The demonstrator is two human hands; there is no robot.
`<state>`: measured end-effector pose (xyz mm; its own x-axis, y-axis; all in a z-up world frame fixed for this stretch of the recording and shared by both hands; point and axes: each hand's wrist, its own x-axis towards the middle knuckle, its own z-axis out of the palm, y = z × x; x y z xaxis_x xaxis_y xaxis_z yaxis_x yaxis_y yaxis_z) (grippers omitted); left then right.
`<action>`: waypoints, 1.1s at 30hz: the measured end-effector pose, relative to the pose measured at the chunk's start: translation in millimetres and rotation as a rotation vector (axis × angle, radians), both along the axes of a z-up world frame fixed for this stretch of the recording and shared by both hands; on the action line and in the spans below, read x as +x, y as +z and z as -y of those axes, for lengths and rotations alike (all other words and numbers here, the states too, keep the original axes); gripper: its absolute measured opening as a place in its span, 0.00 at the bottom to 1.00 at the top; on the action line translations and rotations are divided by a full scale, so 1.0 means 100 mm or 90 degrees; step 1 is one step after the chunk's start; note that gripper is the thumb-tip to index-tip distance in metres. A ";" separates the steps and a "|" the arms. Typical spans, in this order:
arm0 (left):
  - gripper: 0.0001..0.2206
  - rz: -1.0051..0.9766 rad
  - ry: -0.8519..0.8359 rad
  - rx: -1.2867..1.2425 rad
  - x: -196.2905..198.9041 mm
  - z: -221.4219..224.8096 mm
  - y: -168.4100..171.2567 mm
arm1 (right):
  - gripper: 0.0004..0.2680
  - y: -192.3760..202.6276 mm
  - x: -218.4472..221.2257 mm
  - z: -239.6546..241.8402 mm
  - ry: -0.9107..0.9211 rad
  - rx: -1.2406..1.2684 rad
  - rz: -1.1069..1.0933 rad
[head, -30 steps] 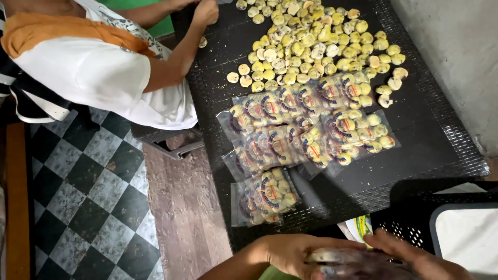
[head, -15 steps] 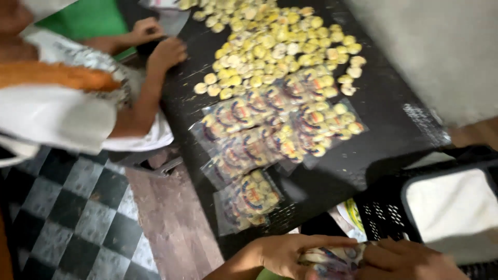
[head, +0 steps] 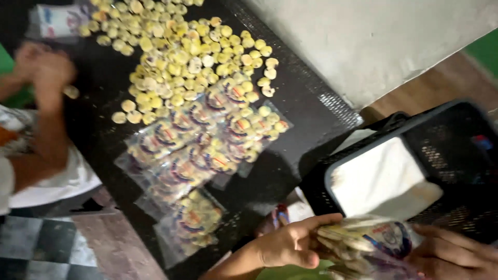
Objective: Packing small baked snacks into plastic bags and organizing them on a table and in a basket.
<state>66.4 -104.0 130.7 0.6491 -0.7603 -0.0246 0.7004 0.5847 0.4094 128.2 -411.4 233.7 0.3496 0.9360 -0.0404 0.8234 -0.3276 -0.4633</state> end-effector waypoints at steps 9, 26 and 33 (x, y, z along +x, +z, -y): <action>0.43 0.064 -0.042 0.101 0.06 0.33 0.26 | 0.15 -0.85 0.22 1.17 -0.070 0.079 -0.183; 0.29 0.156 0.227 0.277 -0.23 0.14 0.69 | 0.12 -1.73 0.36 1.36 0.139 0.127 0.139; 0.23 0.226 0.311 0.333 -0.33 0.11 0.51 | 0.12 -1.61 0.33 1.11 0.180 0.172 0.263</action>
<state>33.7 -115.1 182.0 0.9420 -0.3343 -0.0293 0.1910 0.4625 0.8658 161.6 -522.0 72.5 0.0202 0.9537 0.3000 0.9926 0.0170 -0.1206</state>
